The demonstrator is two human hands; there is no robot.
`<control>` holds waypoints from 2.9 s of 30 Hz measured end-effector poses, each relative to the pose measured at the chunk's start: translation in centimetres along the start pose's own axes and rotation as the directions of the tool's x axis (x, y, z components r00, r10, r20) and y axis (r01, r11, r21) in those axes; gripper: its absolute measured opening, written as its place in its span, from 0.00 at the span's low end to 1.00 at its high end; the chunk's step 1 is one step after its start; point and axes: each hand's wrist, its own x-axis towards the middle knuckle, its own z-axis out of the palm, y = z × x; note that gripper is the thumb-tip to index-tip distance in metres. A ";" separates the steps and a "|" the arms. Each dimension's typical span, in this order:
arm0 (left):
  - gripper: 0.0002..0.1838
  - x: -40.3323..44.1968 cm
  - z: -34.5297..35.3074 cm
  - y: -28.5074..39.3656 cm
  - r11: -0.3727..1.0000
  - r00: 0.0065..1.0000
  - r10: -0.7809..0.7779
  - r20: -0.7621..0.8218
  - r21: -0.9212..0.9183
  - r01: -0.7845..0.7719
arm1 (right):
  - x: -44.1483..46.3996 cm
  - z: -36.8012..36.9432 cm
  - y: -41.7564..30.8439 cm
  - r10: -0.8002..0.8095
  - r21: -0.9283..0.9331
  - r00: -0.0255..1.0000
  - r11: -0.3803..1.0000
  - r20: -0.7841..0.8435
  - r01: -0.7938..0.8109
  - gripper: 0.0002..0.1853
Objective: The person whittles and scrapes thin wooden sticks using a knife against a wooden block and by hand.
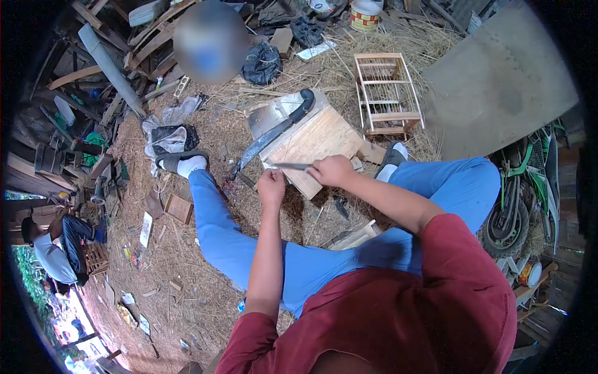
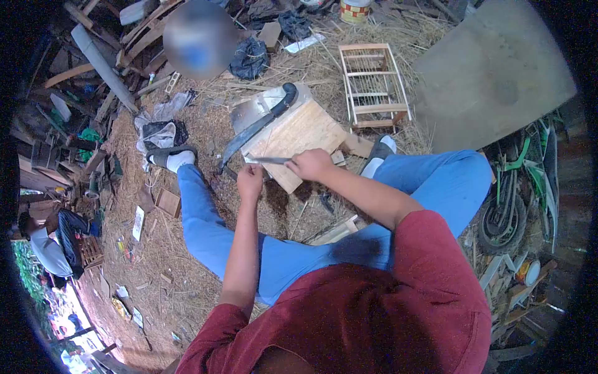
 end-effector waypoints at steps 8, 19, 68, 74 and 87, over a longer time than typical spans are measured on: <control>0.13 -0.2 0.1 0.8 1.000 0.999 0.013 -0.033 0.023 -0.012 | 0.6 1.0 0.6 0.043 0.008 0.994 0.999 -0.098 -0.043 0.28; 0.11 -0.6 0.3 0.7 0.994 0.992 0.100 -0.076 0.042 -0.097 | 0.1 0.9 0.2 0.035 -0.023 0.999 0.999 0.001 -0.035 0.28; 0.06 -6.9 -10.5 27.0 0.732 0.975 0.204 0.084 -0.674 -0.095 | -0.7 -29.2 -3.2 0.013 0.942 0.959 0.191 -0.283 0.275 0.06; 0.08 -6.6 -11.1 30.5 0.648 0.948 0.200 0.247 -0.759 0.061 | -1.9 -31.0 -2.8 0.019 0.945 0.953 0.137 -0.304 0.298 0.08; 0.06 -6.0 -13.1 34.4 0.592 0.975 0.190 0.116 -0.806 -0.020 | -1.7 -30.1 -0.5 -0.389 0.276 0.701 0.721 -0.598 0.636 0.18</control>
